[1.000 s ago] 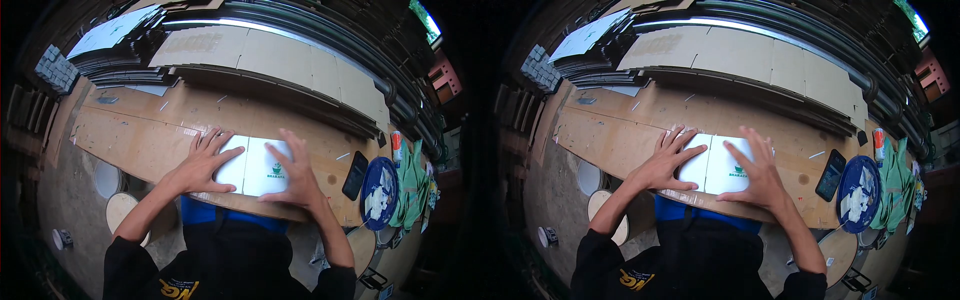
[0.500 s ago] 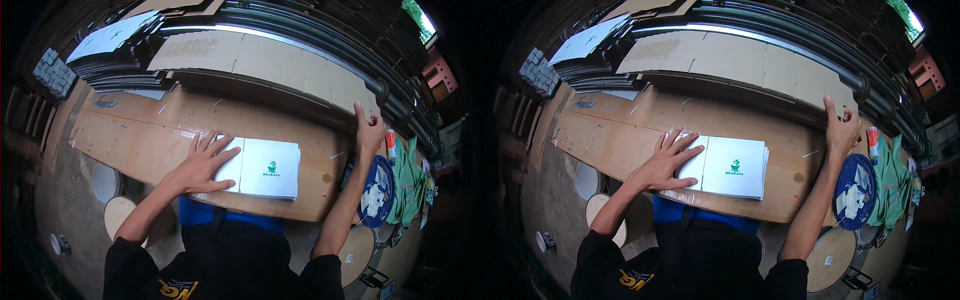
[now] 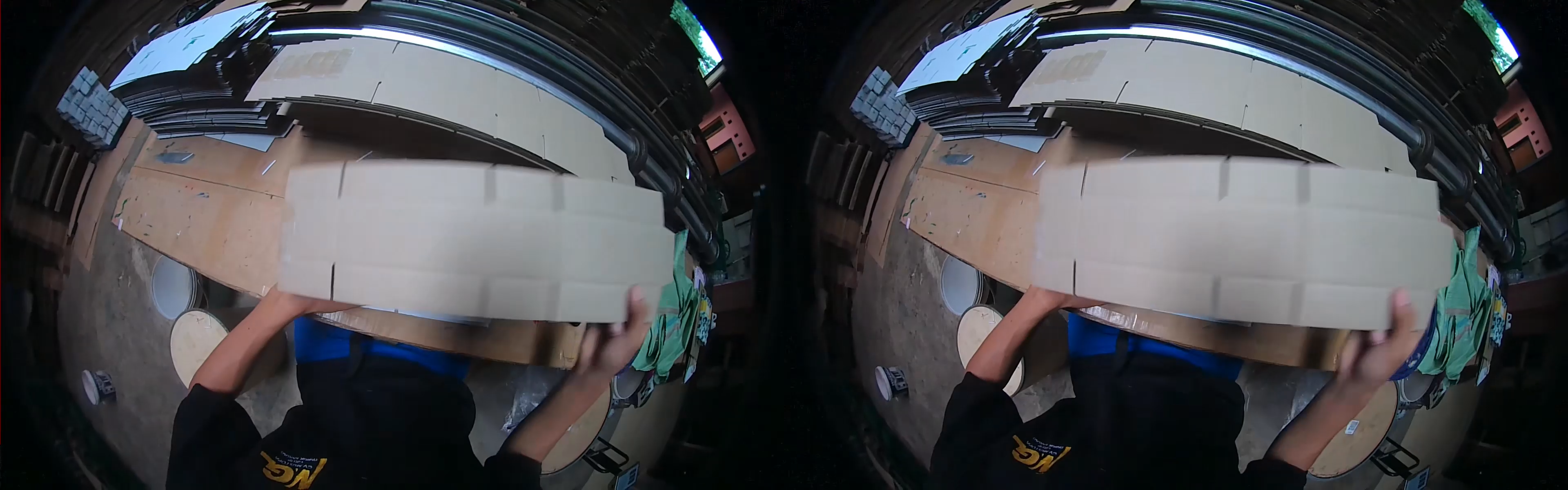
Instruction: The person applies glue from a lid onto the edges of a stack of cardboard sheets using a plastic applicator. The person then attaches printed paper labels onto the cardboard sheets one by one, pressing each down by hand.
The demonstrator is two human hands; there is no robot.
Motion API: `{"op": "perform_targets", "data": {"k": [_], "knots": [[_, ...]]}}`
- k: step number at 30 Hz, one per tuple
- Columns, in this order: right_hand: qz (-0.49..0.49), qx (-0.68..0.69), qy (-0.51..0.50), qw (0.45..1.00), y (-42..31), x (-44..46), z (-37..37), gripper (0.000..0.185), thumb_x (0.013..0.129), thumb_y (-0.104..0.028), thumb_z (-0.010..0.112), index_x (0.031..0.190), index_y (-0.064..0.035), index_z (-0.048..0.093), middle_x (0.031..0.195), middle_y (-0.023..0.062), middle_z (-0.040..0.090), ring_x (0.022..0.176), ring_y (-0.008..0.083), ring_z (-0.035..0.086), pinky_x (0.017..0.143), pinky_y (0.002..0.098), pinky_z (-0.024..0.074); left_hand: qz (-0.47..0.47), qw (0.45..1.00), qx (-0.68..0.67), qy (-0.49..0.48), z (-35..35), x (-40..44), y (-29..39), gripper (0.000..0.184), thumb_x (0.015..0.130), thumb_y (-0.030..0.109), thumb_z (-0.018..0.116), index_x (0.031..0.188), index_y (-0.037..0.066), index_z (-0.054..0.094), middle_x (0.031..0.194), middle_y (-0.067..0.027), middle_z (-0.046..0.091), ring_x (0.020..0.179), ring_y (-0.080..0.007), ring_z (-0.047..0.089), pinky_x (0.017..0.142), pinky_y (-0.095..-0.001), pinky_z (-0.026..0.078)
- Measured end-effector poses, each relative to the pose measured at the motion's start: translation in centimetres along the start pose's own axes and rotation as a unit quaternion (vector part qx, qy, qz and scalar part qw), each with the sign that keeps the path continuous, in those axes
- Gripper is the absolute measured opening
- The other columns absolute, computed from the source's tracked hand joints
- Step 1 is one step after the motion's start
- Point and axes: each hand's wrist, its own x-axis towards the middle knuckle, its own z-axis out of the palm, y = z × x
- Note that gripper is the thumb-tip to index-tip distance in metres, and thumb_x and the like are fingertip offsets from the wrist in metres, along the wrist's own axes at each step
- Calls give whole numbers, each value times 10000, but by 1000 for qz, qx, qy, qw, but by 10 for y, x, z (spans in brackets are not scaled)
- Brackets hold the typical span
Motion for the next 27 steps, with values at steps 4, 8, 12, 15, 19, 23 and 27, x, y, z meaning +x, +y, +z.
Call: {"op": "perform_targets", "data": {"k": [4,8,12,15,19,23,27], "knots": [[-230,-518,-178,805,61,-38,12,528,905,-116,756,1396,-2,595,1011,104,673,840,238,643,755,376,527,-20,998,-51,-31,-5,2,9,513,920,323,780,1385,131,678,1349,-128,696,1243,-341,644,1084,-445,505],[-6,-541,-443,715,83,-43,63,803,749,-253,906,1456,-61,577,933,135,643,877,308,611,839,445,490,63,997,-45,20,3,7,3,574,892,304,814,1419,142,654,1418,-142,656,1307,-354,605,1128,-456,475],[-72,-601,-480,635,102,-25,74,853,663,-420,965,1377,-110,618,1192,173,624,1149,348,563,1072,534,405,14,998,-61,11,7,7,-1,631,867,312,838,1442,147,635,1441,-154,639,1329,-374,590,1150,-462,461],[-88,-594,-526,602,119,-2,75,989,516,-576,980,1322,-163,583,1520,243,403,1450,461,367,1230,617,259,11,997,-75,13,7,8,0,669,853,335,853,1450,137,626,1443,-155,640,1325,-366,599,1145,-455,469],[-59,-582,-552,595,118,7,81,1014,497,-562,977,1337,-181,555,1522,244,398,1454,477,348,1217,628,273,22,995,-92,25,3,11,4,786,857,351,849,1542,135,529,1559,-165,532,1449,-378,475,1239,-480,346],[-94,-560,-562,602,124,3,80,1024,483,-586,963,1335,-183,563,1528,248,393,1463,489,330,1221,622,278,94,989,-13,117,13,16,-3,911,844,375,855,1610,134,424,1623,-175,447,1503,-387,397,1276,-489,277],[-122,-566,-554,598,134,-1,73,1019,509,-594,949,1356,-183,559,1546,256,388,1486,493,321,1262,641,211,98,987,36,125,15,13,-7,1007,828,386,860,1649,121,340,1686,-196,329,1569,-399,266,1302,-498,201]]}}
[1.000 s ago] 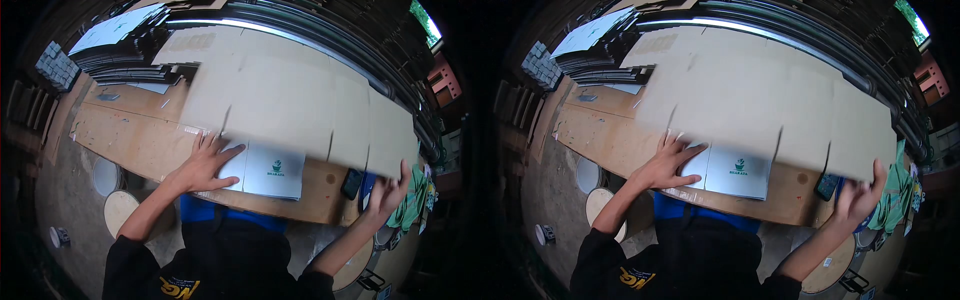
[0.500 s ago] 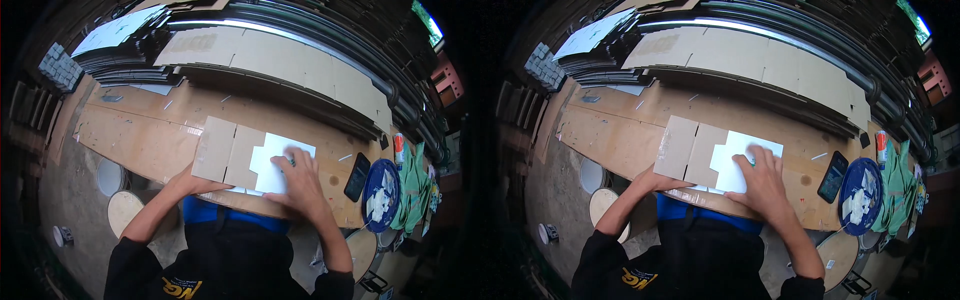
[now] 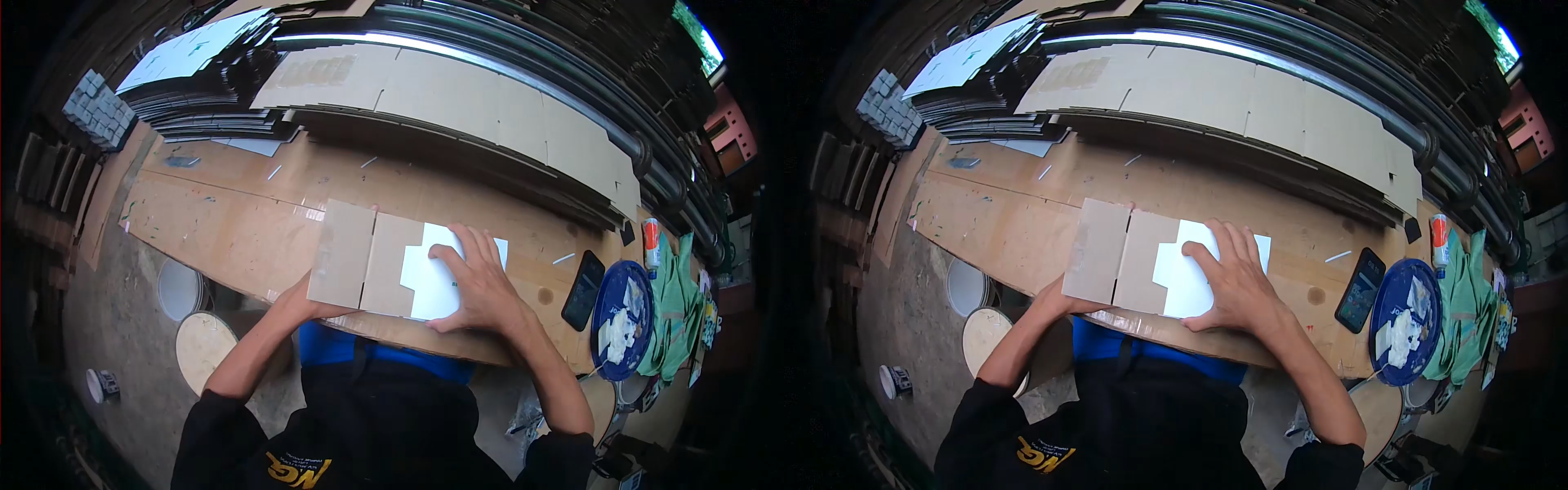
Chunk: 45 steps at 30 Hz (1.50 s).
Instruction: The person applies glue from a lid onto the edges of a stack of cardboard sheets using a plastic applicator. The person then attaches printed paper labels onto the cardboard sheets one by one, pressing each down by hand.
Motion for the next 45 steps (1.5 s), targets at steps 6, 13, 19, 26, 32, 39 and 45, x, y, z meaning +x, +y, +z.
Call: {"op": "perform_targets", "data": {"k": [6,13,19,26,32,39,45], "knots": [[-12,26,18,999,6,-6,7,1043,536,-696,922,1381,-190,581,1559,257,400,1511,481,313,1279,645,162,-200,950,-210,-120,-37,-32,6,1095,763,419,901,1653,126,333,1730,-202,221,1608,-415,156,1305,-505,162],[-21,26,22,999,8,-5,7,1056,524,-744,908,1370,-187,607,1582,258,393,1525,474,310,1282,649,144,2,995,36,-92,-42,13,35,1121,697,577,895,1631,216,391,1763,-189,119,1626,-428,73,1288,-618,84],[-17,50,46,998,11,-9,9,1037,530,-727,907,1368,-188,618,1576,247,418,1518,473,325,1274,655,162,11,985,47,-168,-31,35,23,1128,593,603,902,1574,250,471,1677,-237,263,1586,-448,191,1261,-682,93],[-26,63,63,996,11,-9,8,998,536,-671,904,1360,-172,644,1538,261,443,1499,448,364,1262,635,206,7,985,84,-149,-29,34,27,1103,587,604,897,1555,245,509,1684,-223,262,1569,-453,223,1251,-658,137],[-20,68,63,996,10,-9,9,1005,515,-666,914,1358,-183,657,1542,251,446,1502,439,366,1268,630,206,-2,986,67,-153,-31,32,27,1084,585,582,902,1539,225,532,1679,-219,278,1565,-456,231,1251,-647,151],[-17,69,65,995,9,-9,10,1012,511,-687,911,1354,-184,665,1547,251,444,1501,442,369,1265,639,210,-14,990,42,-132,-26,29,23,1057,597,566,903,1533,224,550,1682,-226,270,1562,-467,232,1254,-628,218],[-18,71,67,995,10,-8,12,1014,509,-700,908,1348,-182,671,1544,260,449,1496,451,373,1259,648,212,10,987,35,-154,-32,29,20,1073,593,570,904,1544,230,543,1690,-225,257,1566,-472,222,1259,-632,207]]}}
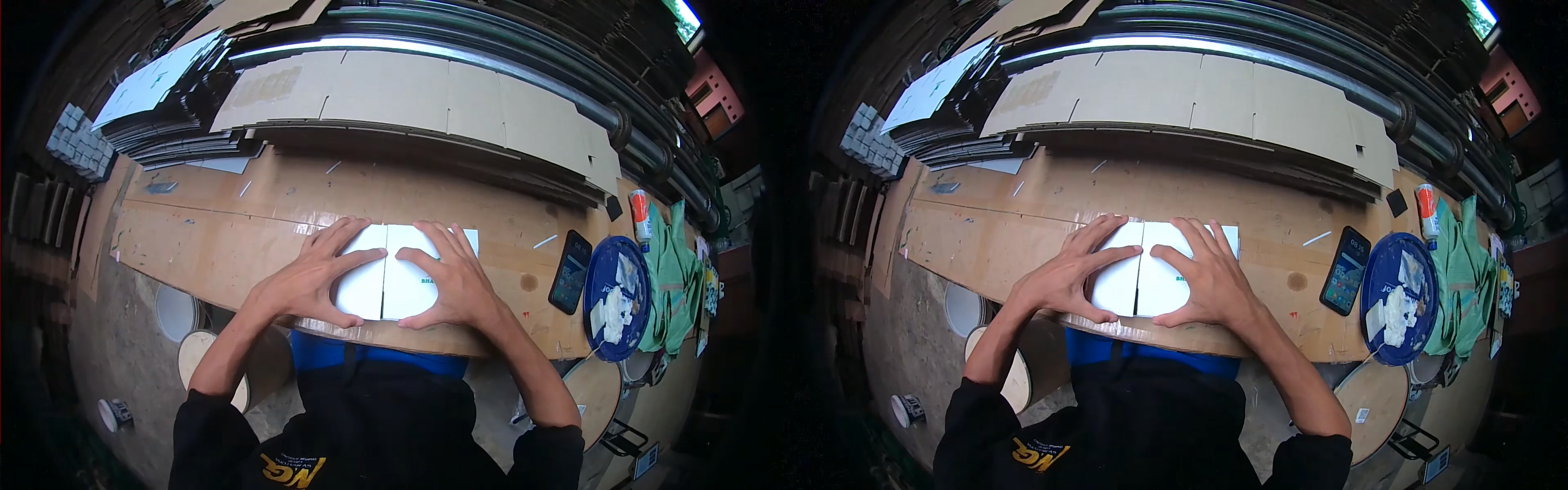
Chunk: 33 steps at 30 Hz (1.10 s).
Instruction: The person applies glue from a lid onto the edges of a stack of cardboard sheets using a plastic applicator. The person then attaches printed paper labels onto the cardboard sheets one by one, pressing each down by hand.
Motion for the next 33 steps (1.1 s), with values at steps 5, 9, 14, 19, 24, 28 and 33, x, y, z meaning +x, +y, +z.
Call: {"op": "perform_targets", "data": {"k": [5,9,14,19,24,28,33], "knots": [[-1,-2,3,1000,0,0,0,1022,500,-701,911,1347,-180,675,1544,258,450,1493,450,380,1259,646,217,-10,1000,0,-4,3,0,1,1081,598,576,902,1553,233,531,1692,-223,254,1569,-476,213,1261,-624,201],[-1,-9,3,1000,0,-1,2,1028,499,-700,913,1354,-180,676,1547,252,451,1491,447,385,1262,646,215,-22,1000,13,5,4,-1,2,1087,604,610,898,1555,233,527,1690,-224,255,1570,-478,212,1259,-620,203],[6,-16,-6,1000,1,-1,4,1030,512,-765,886,1352,-210,671,1573,229,437,1504,450,362,1277,638,183,-13,1000,1,13,5,-2,2,1017,686,673,844,1551,239,533,1689,-225,262,1574,-470,210,1257,-622,202],[3,-20,-10,1000,0,-1,3,1030,520,-775,878,1356,-211,668,1581,228,428,1513,451,347,1279,643,171,-38,999,26,29,14,-2,2,895,787,657,791,1549,259,540,1697,-208,267,1583,-448,211,1261,-636,176],[-2,-28,-2,1000,-3,-2,2,1003,540,-765,880,1350,-212,672,1594,229,416,1523,450,332,1279,651,156,-32,998,37,41,17,-3,1,882,801,663,778,1554,277,527,1720,-192,248,1599,-434,190,1256,-658,154],[-24,-42,-2,999,-1,-4,2,987,558,-761,876,1350,-207,671,1603,225,412,1524,450,333,1280,650,153,-33,998,38,47,20,-6,1,863,819,670,758,1553,286,514,1738,-179,222,1612,-433,152,1246,-700,118],[-22,-41,7,999,0,-4,4,982,544,-756,887,1341,-218,684,1594,234,421,1525,432,345,1281,638,180,-27,998,35,55,20,-7,1,842,815,653,772,1527,274,532,1738,-177,226,1612,-434,152,1241,-709,110]]}}
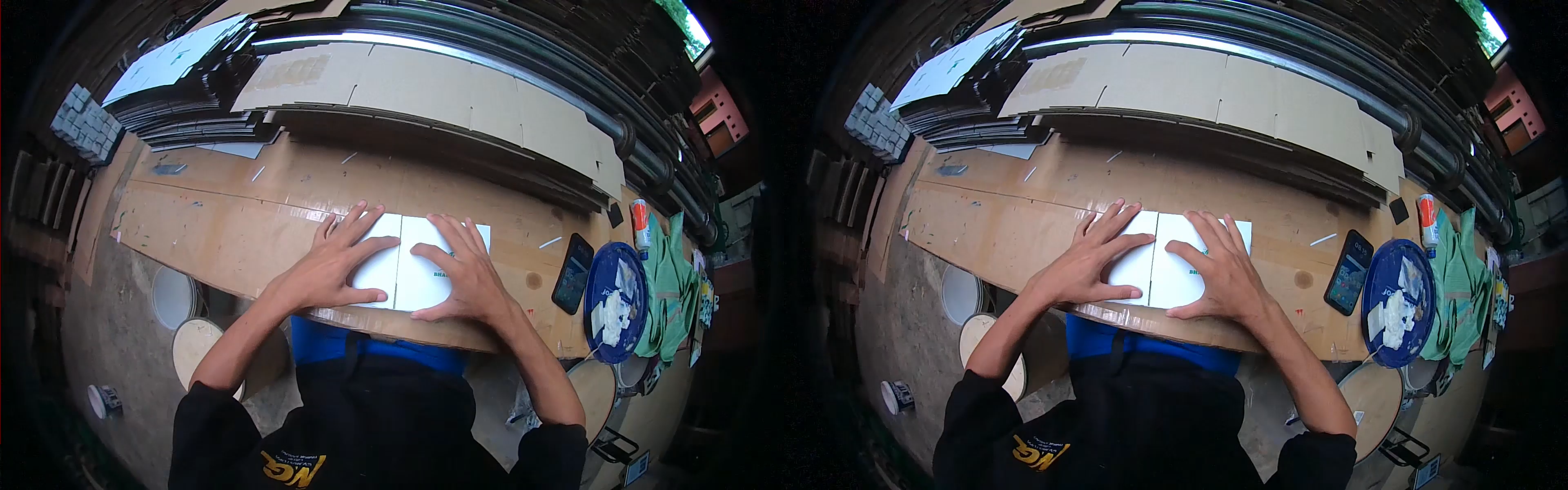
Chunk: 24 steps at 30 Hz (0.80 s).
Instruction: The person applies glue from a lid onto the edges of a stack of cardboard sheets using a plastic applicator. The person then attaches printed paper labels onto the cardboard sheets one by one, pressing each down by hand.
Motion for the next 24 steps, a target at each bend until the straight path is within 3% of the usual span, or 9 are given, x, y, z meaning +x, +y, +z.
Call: {"op": "perform_targets", "data": {"k": [11,19,22,24], "knots": [[0,11,8,1000,1,-1,1,998,528,-774,884,1325,-206,689,1598,226,422,1525,445,337,1271,653,177,-9,1000,17,-5,-2,0,4,851,804,653,787,1523,271,540,1731,-172,249,1614,-414,163,1246,-704,105],[5,7,4,1000,-2,-2,-3,1007,539,-806,873,1330,-211,687,1619,223,403,1537,450,319,1277,660,157,8,996,92,-13,-4,-2,10,869,866,718,655,1558,217,497,1699,-142,317,1604,-392,199,1250,-719,81],[11,5,18,1000,-9,-2,-22,956,570,-740,905,1313,-180,688,1598,217,420,1508,441,369,1259,632,244,14,994,105,-27,-10,0,13,879,876,704,635,1562,177,479,1659,-137,377,1588,-363,251,1248,-727,68],[62,96,203,972,-12,-4,-51,736,690,-522,945,1239,-106,687,1451,198,538,1379,393,510,1174,536,399,16,994,103,-29,-14,2,15,880,878,692,636,1557,156,477,1648,-140,393,1581,-351,270,1246,-730,60]]}}
